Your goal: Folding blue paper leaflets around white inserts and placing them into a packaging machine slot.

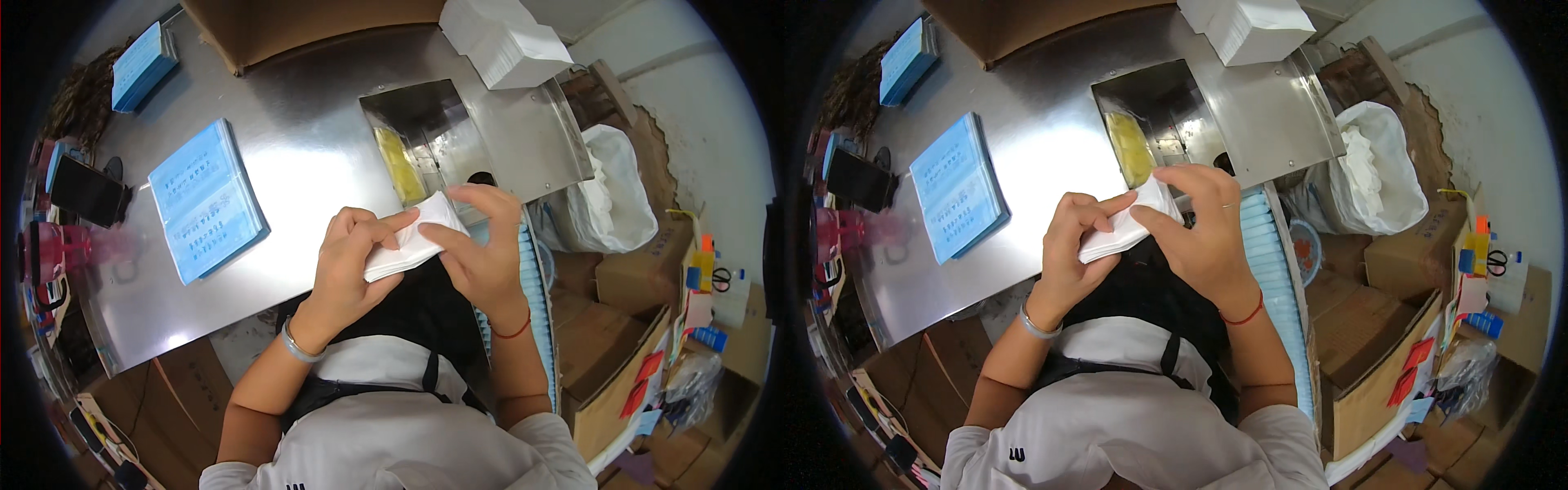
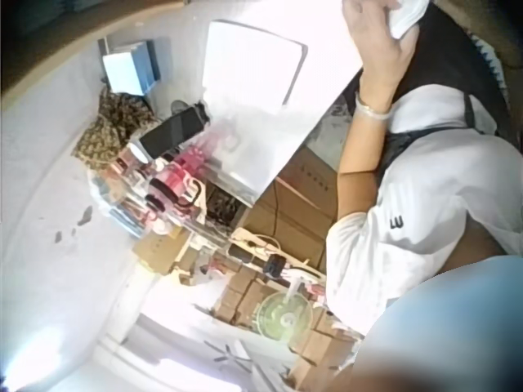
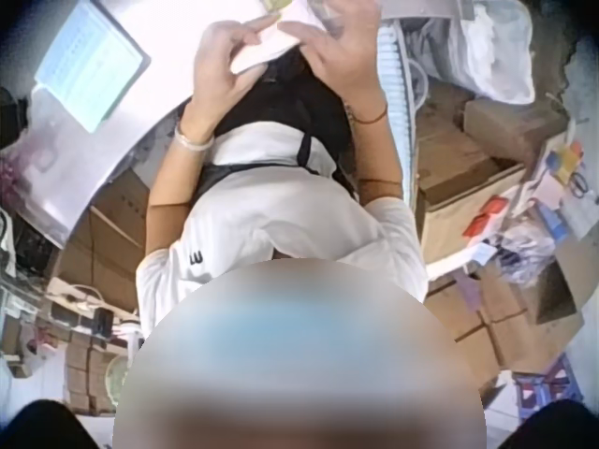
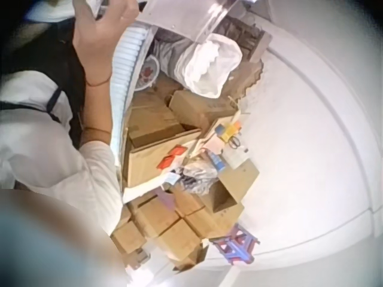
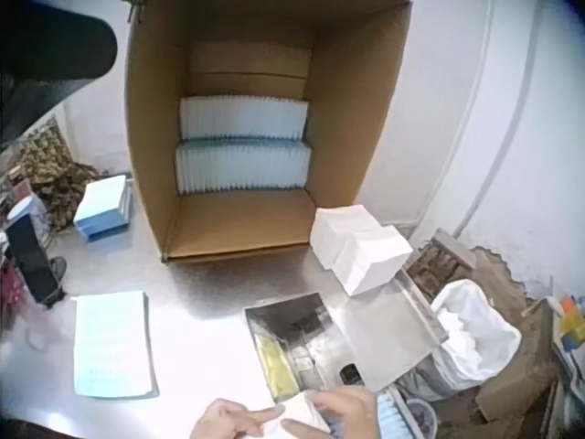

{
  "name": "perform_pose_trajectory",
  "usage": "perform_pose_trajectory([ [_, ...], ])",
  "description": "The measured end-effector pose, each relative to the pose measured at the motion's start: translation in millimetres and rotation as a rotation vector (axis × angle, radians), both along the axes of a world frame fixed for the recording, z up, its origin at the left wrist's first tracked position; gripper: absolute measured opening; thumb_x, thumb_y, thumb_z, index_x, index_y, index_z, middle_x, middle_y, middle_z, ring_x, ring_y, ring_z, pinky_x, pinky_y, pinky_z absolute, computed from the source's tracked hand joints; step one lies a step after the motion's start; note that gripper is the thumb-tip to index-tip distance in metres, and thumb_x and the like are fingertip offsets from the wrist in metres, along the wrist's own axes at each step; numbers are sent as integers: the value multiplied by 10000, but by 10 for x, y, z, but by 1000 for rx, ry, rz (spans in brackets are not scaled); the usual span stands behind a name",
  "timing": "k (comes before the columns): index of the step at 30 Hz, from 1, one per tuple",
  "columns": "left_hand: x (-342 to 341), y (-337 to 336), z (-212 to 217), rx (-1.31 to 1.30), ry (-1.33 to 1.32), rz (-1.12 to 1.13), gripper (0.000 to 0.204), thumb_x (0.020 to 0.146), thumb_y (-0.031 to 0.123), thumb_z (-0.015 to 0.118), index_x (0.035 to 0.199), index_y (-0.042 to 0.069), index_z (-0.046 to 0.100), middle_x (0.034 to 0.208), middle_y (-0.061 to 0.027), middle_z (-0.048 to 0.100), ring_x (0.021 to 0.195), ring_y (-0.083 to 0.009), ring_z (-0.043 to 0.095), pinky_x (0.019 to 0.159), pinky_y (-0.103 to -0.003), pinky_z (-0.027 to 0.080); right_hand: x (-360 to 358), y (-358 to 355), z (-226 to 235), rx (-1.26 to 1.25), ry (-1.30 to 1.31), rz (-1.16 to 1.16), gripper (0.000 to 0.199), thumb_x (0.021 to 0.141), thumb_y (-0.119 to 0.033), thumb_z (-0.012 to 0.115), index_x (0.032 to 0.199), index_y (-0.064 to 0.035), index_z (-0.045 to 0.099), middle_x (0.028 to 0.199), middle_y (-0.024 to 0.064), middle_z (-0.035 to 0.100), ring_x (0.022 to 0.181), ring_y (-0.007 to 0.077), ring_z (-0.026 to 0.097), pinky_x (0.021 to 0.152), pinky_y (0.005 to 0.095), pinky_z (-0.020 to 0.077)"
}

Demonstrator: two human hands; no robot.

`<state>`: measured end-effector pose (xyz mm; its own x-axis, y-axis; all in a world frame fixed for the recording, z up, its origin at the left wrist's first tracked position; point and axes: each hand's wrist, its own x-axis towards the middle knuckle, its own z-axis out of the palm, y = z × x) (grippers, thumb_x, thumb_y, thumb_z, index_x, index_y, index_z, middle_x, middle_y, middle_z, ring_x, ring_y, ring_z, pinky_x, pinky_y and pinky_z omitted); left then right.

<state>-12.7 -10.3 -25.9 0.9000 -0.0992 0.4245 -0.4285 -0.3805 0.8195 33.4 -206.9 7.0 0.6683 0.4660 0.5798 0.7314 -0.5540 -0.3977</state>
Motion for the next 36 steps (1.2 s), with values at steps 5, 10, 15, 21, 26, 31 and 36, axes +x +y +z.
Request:
perform_pose_trajectory([
  [5, 29, -21, 22, 117, -84, 10, 493, 652, 1, 751, 1122, 48, 607, 1039, -65, 699, 962, -270, 601, 852, -367, 462, 47, -113, 41, -62, 97, 29, 367, 614, 5, 743, 960, -116, 724, 1177, 118, 607, 1102, 348, 555, 943, 430, 453],
  [10, -21, -24, -192, -142, 70, -12, 614, 758, 4, 731, 1328, 46, 505, 1117, -123, 717, 958, -277, 681, 836, -350, 507, 208, -80, 123, 263, 302, 20, 213, 758, -54, 760, 957, -43, 686, 946, 91, 643, 907, 261, 610, 837, 371, 471],
  [15, -42, 53, 128, -215, 348, -50, 530, 898, 16, 644, 1382, 30, 429, 1144, -162, 714, 990, -253, 712, 857, -320, 528, 1617, -350, 829, 751, 269, -199, 294, 979, -244, 630, 1032, 42, 667, 918, 10, 661, 833, 67, 556, 741, 239, 447],
  [21, -224, 990, 353, 114, 85, 603, 350, 882, 113, 677, 1220, 39, 625, 1312, -164, 586, 1198, -280, 567, 1014, -404, 421, 2897, -1082, 470, 314, 490, -254, 348, 925, -269, 684, 1047, 58, 684, 897, 46, 682, 787, 101, 567, 713, 264, 460],
  [26, -455, 1662, 295, 503, 285, 712, 441, 892, 110, 661, 1328, 135, 601, 1481, -164, 448, 1363, -331, 437, 1090, -469, 360, 2539, -678, 451, 150, -73, -423, 327, 875, -231, 704, 1069, 32, 697, 900, 116, 705, 820, 234, 627, 811, 376, 484],
  [31, -356, 1365, 232, 844, 263, 642, 400, 916, 99, 636, 1313, 136, 608, 1503, -176, 415, 1365, -374, 421, 1087, -475, 360, 2255, -246, 333, -263, -231, -496, 335, 908, -318, 614, 924, -11, 749, 874, 158, 673, 895, 395, 627, 861, 484, 464],
  [36, -224, 1385, 305, 890, 216, 818, 387, 926, 155, 644, 1303, 106, 576, 1259, -178, 546, 1128, -360, 532, 942, -442, 426, 1776, -179, 372, -522, -206, -578, 365, 928, -299, 551, 829, 4, 729, 924, 169, 682, 885, 393, 609, 854, 500, 449],
])
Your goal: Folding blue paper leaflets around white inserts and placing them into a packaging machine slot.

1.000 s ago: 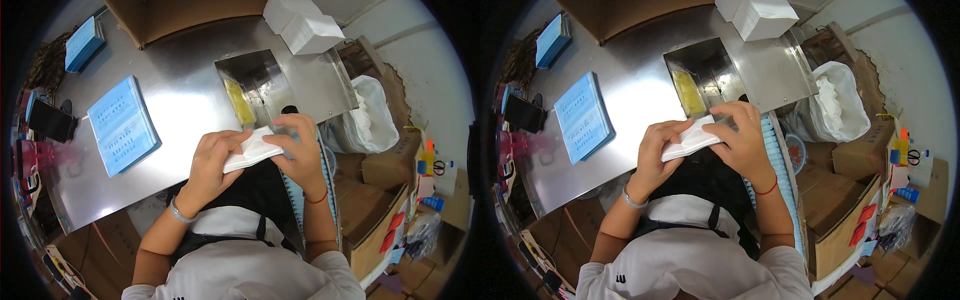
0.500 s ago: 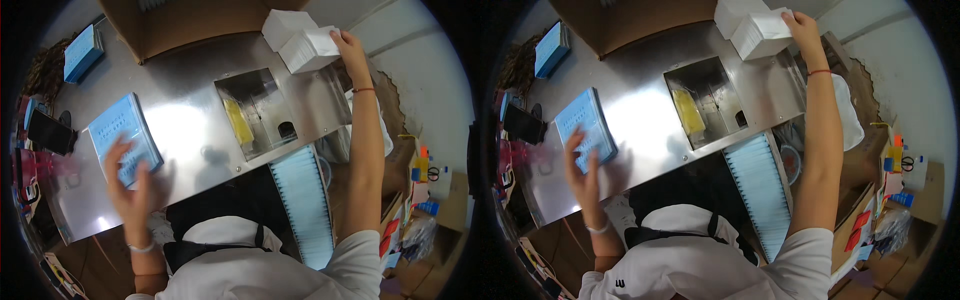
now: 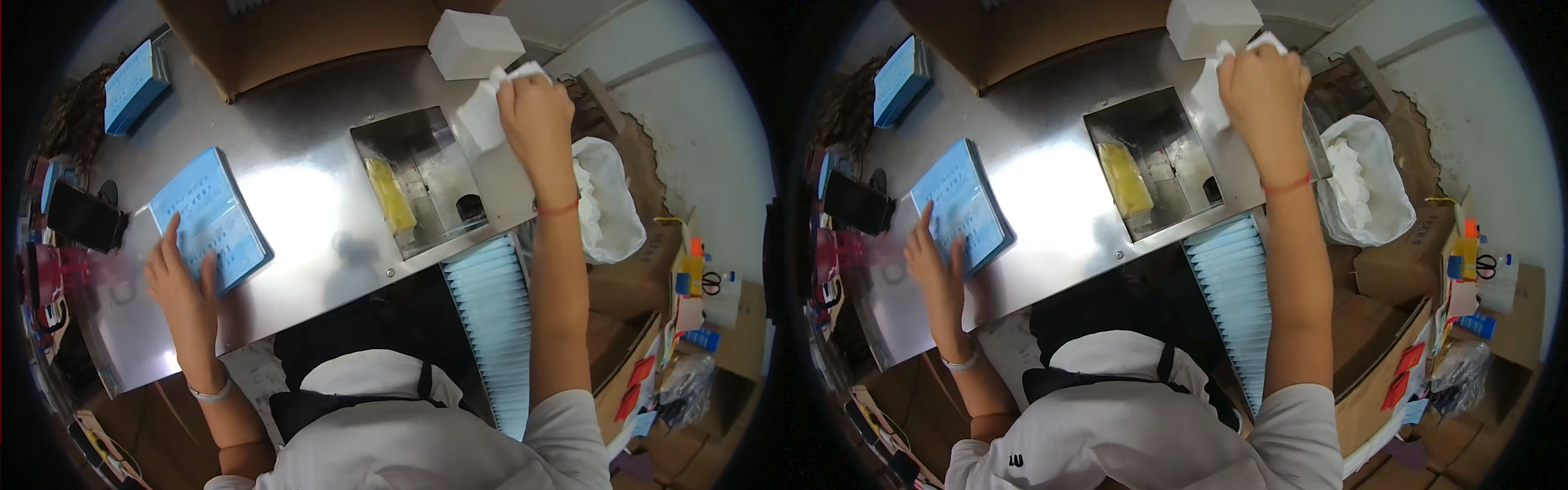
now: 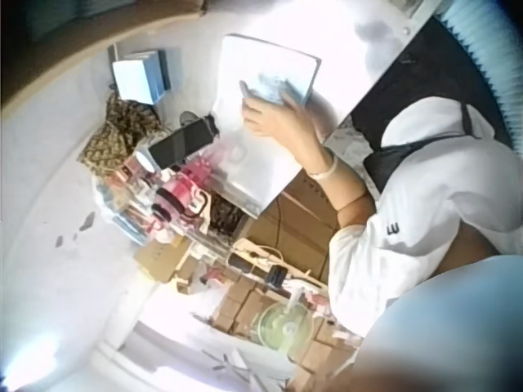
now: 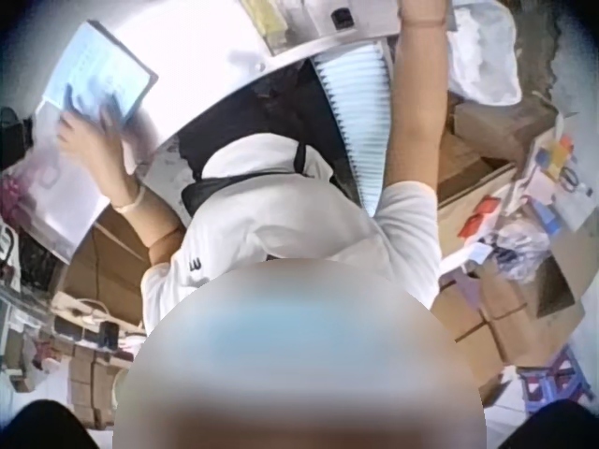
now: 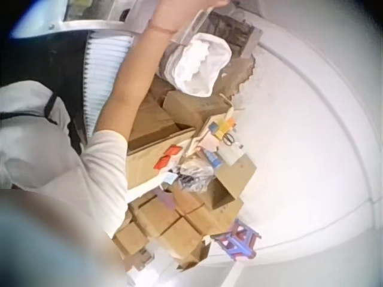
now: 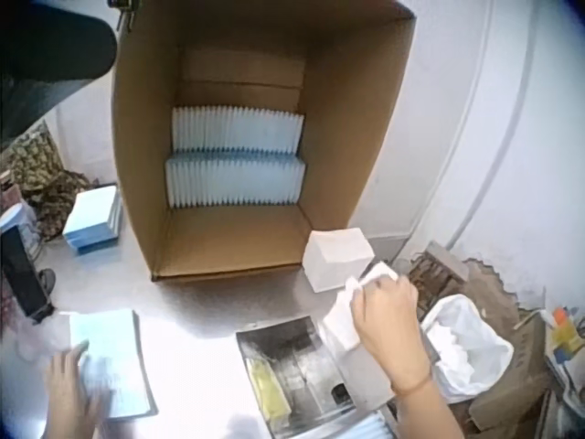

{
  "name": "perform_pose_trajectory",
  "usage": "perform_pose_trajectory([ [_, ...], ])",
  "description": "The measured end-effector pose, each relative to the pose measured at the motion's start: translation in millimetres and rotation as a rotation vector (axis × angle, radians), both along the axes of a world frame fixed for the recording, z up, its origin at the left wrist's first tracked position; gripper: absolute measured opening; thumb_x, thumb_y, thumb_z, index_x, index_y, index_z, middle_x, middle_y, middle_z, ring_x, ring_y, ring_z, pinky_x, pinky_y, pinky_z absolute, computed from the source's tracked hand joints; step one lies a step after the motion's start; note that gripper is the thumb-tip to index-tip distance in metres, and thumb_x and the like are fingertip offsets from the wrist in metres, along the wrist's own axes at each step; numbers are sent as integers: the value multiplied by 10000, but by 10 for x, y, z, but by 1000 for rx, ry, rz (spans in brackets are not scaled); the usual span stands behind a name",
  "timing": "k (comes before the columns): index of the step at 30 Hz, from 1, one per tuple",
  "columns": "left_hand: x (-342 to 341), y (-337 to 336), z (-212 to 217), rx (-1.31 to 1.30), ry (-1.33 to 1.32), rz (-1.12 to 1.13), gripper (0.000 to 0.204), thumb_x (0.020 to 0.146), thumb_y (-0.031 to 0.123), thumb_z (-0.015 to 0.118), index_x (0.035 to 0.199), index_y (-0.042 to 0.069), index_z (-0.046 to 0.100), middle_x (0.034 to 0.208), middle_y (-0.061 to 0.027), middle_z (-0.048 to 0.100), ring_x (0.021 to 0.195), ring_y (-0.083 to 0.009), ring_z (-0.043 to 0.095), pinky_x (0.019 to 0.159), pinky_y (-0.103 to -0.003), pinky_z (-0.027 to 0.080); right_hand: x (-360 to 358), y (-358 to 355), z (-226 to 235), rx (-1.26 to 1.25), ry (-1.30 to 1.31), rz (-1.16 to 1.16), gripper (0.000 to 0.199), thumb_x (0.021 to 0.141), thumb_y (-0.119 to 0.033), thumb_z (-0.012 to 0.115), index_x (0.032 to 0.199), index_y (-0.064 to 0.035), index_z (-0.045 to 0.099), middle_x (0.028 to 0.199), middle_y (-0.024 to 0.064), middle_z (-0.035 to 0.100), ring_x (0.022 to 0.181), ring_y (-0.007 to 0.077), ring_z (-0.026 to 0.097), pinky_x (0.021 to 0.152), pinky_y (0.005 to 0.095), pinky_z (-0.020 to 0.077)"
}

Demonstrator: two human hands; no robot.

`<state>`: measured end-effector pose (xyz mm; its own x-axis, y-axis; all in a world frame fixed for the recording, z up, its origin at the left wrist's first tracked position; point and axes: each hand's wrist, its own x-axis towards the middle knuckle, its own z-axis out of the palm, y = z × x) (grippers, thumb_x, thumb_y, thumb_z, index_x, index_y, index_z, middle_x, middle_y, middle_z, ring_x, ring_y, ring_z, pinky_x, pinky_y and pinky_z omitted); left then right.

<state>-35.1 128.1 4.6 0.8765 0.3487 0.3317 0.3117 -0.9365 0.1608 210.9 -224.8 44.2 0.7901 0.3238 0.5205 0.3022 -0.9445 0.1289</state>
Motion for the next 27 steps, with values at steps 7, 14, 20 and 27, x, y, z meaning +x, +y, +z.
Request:
perform_pose_trajectory([
  [7, 51, 95, -87, 46, -10, -33, 212, 917, 190, 663, 1022, 33, 565, 1100, -177, 551, 983, -381, 533, 867, -488, 419, -896, -139, 114, 251, 45, 51, 188, 860, -131, 610, 910, 21, 710, 961, 161, 685, 861, 368, 594, 836, 471, 456],
  [14, 238, -1393, -263, -142, 28, -628, 242, 858, 152, 698, 1031, 28, 583, 1420, -299, 415, 1260, -476, 441, 1016, -606, 359, -892, -453, 155, 330, -40, 200, 326, 764, -6, 644, 1086, -16, 695, 1114, 122, 686, 1014, 347, 577, 890, 431, 454],
  [20, 229, -1065, -270, -96, 38, -615, 516, 707, 148, 747, 1188, 42, 596, 1437, -190, 453, 1254, -385, 452, 999, -512, 341, -2007, 540, -346, 260, 276, 762, 255, 863, -108, 619, 1104, -87, 700, 1135, 171, 658, 1076, 325, 616, 1008, 531, 415],
  [27, 155, -1223, -208, -265, -74, -527, 275, 797, 134, 695, 1046, 71, 597, 1455, -197, 426, 1330, -443, 394, 1033, -577, 322, -1429, 797, -551, 245, 445, 643, 152, 814, -78, 600, 943, -31, 664, 1104, 167, 590, 1104, 301, 578, 1106, 632, 294],
])
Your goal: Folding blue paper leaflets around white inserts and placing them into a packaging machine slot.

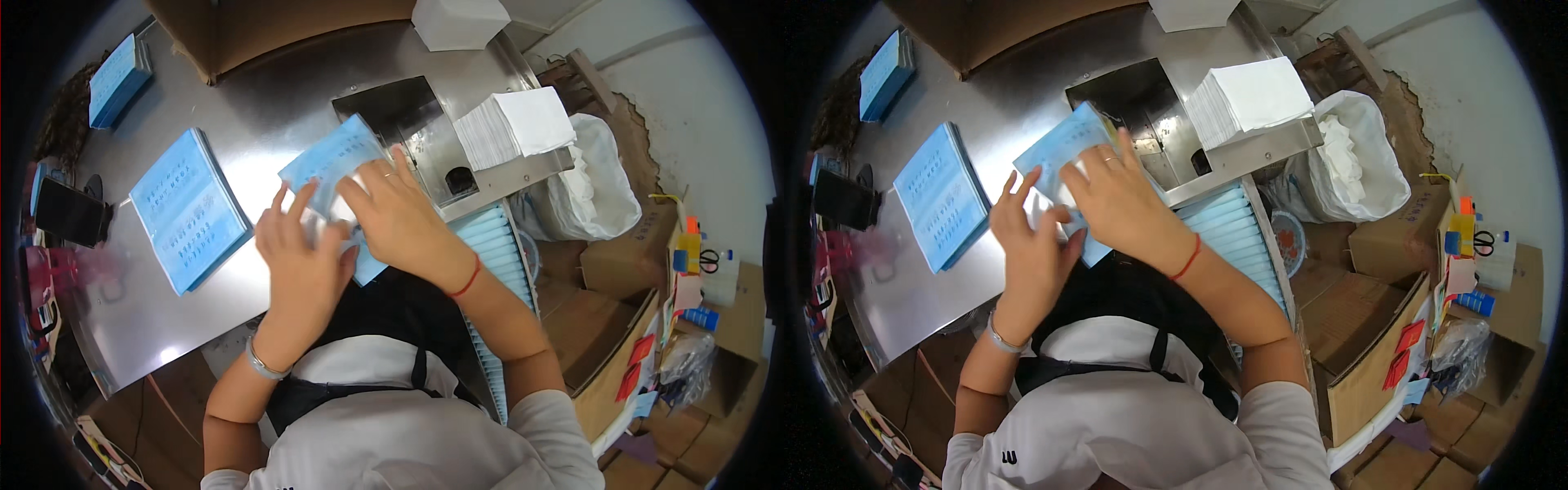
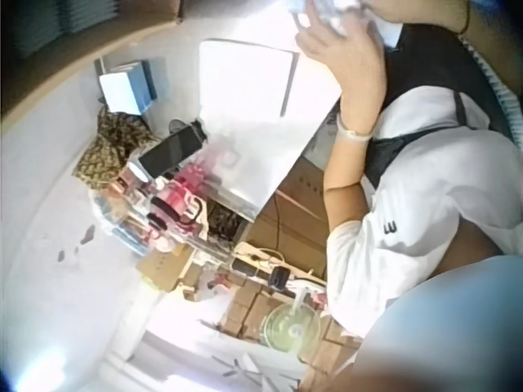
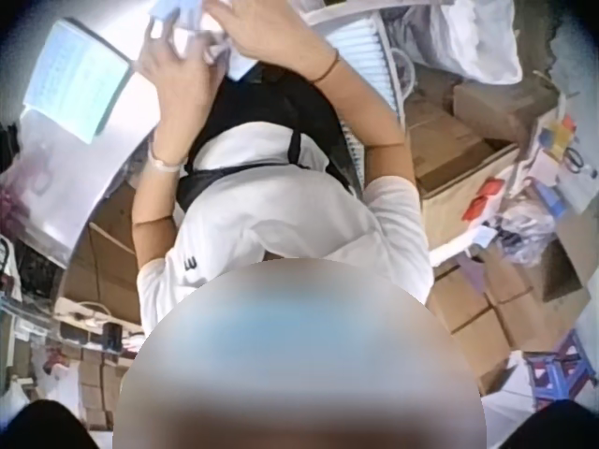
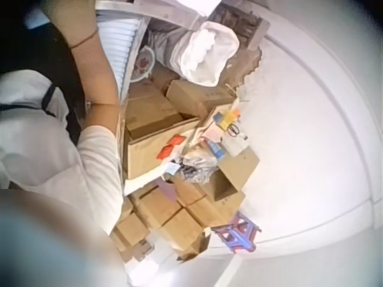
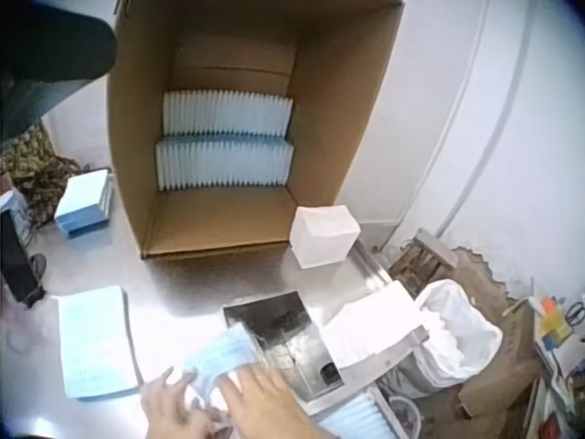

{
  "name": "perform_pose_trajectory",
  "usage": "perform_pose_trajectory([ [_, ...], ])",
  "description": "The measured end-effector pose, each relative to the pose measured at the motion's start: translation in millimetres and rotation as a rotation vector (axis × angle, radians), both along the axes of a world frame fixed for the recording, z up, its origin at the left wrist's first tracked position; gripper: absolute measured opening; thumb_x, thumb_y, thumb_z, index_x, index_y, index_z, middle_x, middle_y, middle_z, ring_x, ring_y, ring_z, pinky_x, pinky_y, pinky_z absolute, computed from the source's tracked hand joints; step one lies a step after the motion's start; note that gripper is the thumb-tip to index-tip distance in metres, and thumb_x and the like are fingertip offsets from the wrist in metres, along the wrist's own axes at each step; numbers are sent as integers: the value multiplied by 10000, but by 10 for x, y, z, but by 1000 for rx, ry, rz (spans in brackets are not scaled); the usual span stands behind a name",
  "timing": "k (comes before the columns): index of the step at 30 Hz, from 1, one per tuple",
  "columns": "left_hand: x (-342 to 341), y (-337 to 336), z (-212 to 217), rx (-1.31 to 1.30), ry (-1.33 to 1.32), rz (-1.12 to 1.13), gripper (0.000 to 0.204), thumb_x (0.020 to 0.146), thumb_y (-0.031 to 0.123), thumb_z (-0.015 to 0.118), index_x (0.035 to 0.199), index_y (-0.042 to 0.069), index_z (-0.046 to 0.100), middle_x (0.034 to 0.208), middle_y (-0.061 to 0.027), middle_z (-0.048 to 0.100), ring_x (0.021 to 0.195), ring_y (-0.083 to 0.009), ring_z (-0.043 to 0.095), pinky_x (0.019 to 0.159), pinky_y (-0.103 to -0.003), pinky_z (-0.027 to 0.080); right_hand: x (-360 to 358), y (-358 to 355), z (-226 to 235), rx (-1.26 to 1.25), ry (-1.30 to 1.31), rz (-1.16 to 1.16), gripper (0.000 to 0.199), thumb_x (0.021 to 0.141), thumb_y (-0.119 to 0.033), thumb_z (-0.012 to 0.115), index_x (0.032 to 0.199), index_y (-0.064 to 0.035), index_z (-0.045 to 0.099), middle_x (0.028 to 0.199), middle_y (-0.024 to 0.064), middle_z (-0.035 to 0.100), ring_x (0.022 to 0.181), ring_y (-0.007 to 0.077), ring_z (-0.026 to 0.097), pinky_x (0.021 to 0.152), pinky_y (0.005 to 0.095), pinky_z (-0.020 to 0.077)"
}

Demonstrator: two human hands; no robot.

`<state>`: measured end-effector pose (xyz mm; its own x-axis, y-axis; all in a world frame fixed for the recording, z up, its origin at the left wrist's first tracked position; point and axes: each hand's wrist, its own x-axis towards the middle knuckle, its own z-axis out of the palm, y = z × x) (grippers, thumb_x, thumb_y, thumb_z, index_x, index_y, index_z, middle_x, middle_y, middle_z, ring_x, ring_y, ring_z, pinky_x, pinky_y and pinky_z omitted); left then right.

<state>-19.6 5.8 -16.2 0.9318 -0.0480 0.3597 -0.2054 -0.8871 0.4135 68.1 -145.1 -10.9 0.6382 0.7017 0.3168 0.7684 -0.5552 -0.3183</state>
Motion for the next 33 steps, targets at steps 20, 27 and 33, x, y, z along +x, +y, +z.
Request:
perform_pose_trajectory([
  [20, 320, 3, 254, 358, 134, -60, 508, 781, 509, 737, 1081, 113, 629, 1397, -289, 484, 952, -359, 591, 763, -486, 497, 352, -1061, 617, 141, -202, -591, 231, 844, -98, 654, 1029, 29, 712, 1021, 144, 637, 952, 317, 567, 851, 415, 473],
  [27, 143, 1, -14, 125, 66, -35, 406, 775, 238, 666, 1126, 44, 600, 1431, -224, 477, 976, -334, 517, 913, -435, 402, 364, -1135, 679, 80, -235, -472, 236, 823, -76, 668, 1023, 44, 701, 1098, 140, 664, 1001, 325, 597, 861, 408, 497],
  [33, 55, -75, -54, 114, 17, -3, 400, 849, 230, 569, 1211, 61, 563, 1532, -210, 370, 1438, -480, 258, 1142, -543, 275, 384, -1201, 634, 134, -211, -469, 279, 774, -21, 688, 1050, 24, 696, 1087, 122, 672, 988, 331, 597, 883, 406, 476],
])
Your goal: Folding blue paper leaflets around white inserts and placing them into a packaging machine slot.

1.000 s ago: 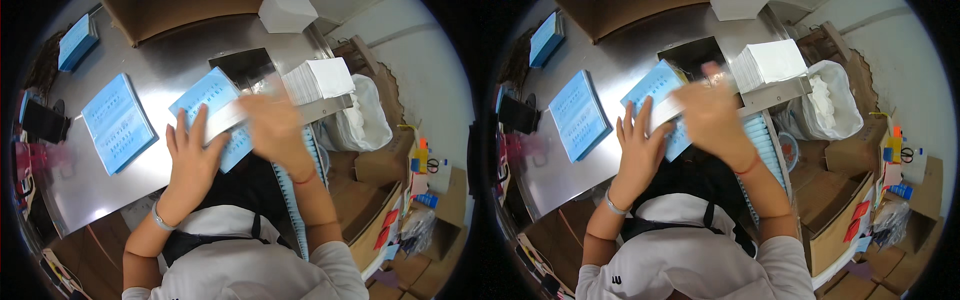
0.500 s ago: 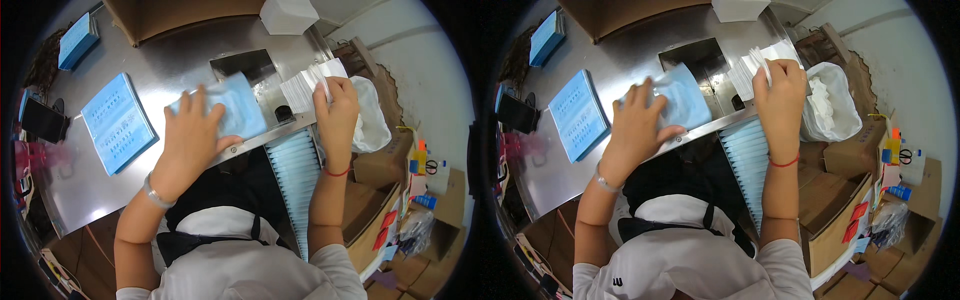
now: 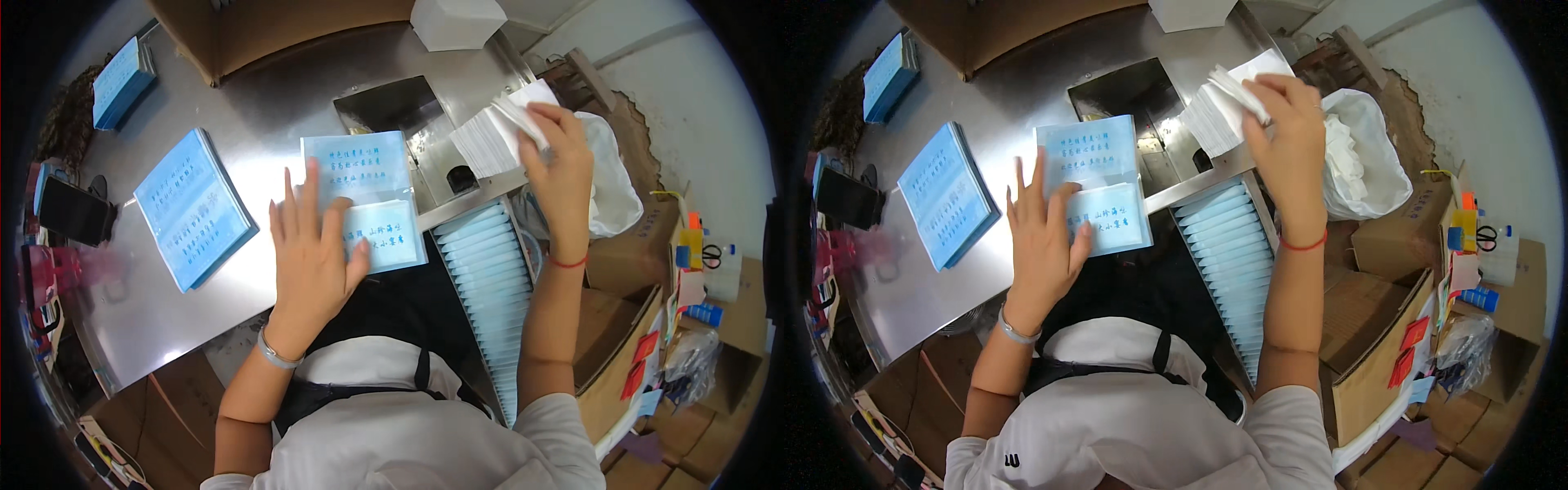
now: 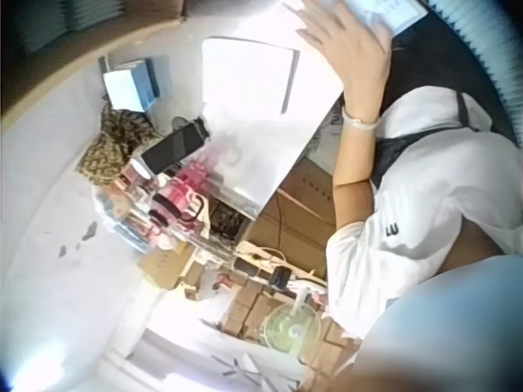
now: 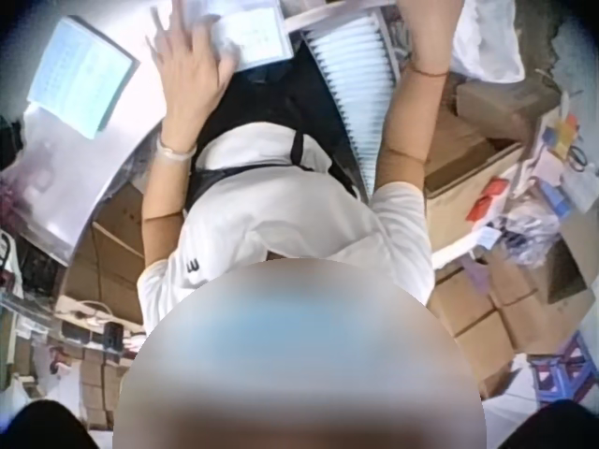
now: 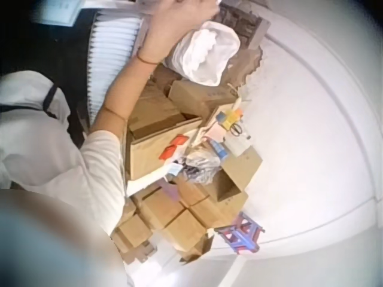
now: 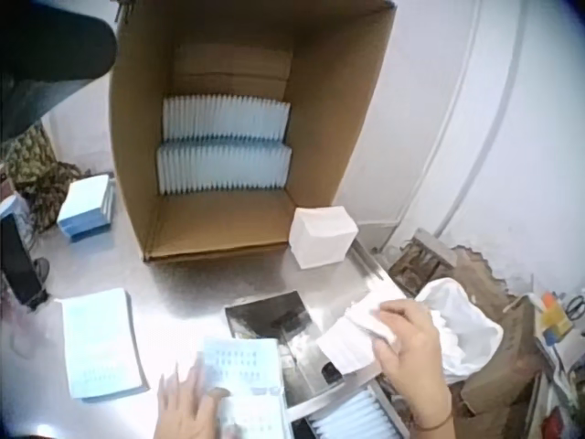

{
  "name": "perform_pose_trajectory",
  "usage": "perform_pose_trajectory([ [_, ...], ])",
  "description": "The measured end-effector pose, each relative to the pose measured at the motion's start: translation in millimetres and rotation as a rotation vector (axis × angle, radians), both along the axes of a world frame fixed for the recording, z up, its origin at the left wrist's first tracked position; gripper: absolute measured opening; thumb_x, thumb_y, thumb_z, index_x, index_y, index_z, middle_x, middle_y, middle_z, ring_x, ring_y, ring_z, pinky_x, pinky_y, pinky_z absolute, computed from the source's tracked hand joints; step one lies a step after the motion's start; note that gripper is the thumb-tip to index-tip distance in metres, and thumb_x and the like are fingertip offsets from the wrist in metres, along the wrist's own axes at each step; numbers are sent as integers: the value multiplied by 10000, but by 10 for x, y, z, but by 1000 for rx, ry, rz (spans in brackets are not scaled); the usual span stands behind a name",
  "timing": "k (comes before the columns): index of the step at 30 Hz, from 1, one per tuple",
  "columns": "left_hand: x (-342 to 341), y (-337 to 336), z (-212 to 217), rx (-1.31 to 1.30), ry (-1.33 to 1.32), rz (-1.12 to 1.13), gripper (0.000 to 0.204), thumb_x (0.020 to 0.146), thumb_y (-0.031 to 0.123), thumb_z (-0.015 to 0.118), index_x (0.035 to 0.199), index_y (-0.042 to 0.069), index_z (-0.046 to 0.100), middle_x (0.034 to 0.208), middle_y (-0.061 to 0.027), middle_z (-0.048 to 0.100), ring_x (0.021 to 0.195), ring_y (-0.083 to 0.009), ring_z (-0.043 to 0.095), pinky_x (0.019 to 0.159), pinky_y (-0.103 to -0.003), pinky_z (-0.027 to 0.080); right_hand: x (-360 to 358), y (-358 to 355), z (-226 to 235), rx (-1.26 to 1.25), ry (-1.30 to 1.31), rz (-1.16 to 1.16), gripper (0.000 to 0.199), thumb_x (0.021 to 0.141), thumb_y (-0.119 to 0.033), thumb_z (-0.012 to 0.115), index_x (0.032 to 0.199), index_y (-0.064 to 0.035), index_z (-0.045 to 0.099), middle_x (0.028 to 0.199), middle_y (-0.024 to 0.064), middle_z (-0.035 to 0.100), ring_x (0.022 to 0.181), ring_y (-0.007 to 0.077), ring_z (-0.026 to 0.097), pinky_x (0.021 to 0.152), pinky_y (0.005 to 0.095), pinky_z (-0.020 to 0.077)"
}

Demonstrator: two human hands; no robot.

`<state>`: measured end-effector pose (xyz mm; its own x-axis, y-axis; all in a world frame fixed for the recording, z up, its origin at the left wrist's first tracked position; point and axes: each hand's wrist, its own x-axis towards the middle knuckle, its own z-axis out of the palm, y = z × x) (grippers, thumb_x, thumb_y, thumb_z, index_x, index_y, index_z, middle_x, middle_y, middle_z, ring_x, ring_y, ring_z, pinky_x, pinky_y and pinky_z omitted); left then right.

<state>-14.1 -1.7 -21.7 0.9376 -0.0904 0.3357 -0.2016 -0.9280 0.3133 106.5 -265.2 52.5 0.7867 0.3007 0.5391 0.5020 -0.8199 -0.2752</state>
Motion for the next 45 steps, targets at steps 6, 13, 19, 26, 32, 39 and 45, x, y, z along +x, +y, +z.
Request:
perform_pose_trajectory([
  [6, 11, 205, 59, -5, 120, -185, 470, 763, 132, 667, 1220, 39, 606, 1486, -210, 407, 1299, -434, 417, 1070, -591, 332, -906, 813, -279, -73, 45, 413, 309, 841, -100, 621, 1138, -33, 673, 1176, 159, 650, 1119, 330, 611, 1077, 506, 368],
  [13, 35, -123, 240, -271, 141, -202, 616, 722, -54, 683, 1302, 146, 622, 1373, -193, 496, 909, -295, 666, 755, -363, 571, -468, 985, -739, -147, 87, 263, 141, 854, -101, 608, 981, -53, 649, 847, 132, 627, 830, 292, 662, 1010, 564, 419],
  [19, -77, -33, 352, -674, 233, -351, 371, 781, 51, 741, 1146, 60, 674, 1176, -199, 613, 1069, -342, 604, 918, -411, 504, 88, 959, -618, -189, 156, 131, 112, 846, -104, 640, 901, -47, 719, 765, 197, 663, 718, 375, 649, 700, 407, 545],
  [26, -223, 1004, 82, 338, 75, 170, 553, 911, 261, 638, 1440, 190, 492, 1567, -220, 309, 1453, -432, 260, 1151, -576, 209, -177, 368, -180, -36, -291, -150, 153, 861, -74, 661, 986, -28, 736, 906, 106, 640, 839, 275, 597, 736, 397, 499],
  [32, -148, 1404, 48, 34, -42, 454, 403, 910, 194, 677, 1263, 46, 551, 1140, -190, 604, 966, -321, 586, 865, -403, 448, -185, 406, -198, 4, -107, -196, 161, 861, -109, 687, 973, -2, 734, 957, 119, 614, 882, 290, 572, 775, 391, 488],
  [39, -12, 568, 209, 69, -140, 136, 254, 850, 214, 730, 980, 70, 566, 1238, -239, 531, 1140, -451, 508, 897, -574, 435, -125, 11, -39, -88, -4, -20, 299, 815, -5, 666, 1113, 5, 691, 1061, 137, 597, 933, 300, 570, 787, 364, 492],
  [45, -6, -6, -41, -77, 64, -181, 342, 854, 228, 705, 1117, 47, 581, 1472, -238, 403, 1370, -490, 352, 1080, -644, 294, -344, 259, -136, -99, -251, -23, 380, 789, 14, 665, 1158, -72, 695, 1184, 134, 600, 1026, 298, 570, 881, 426, 437],
])
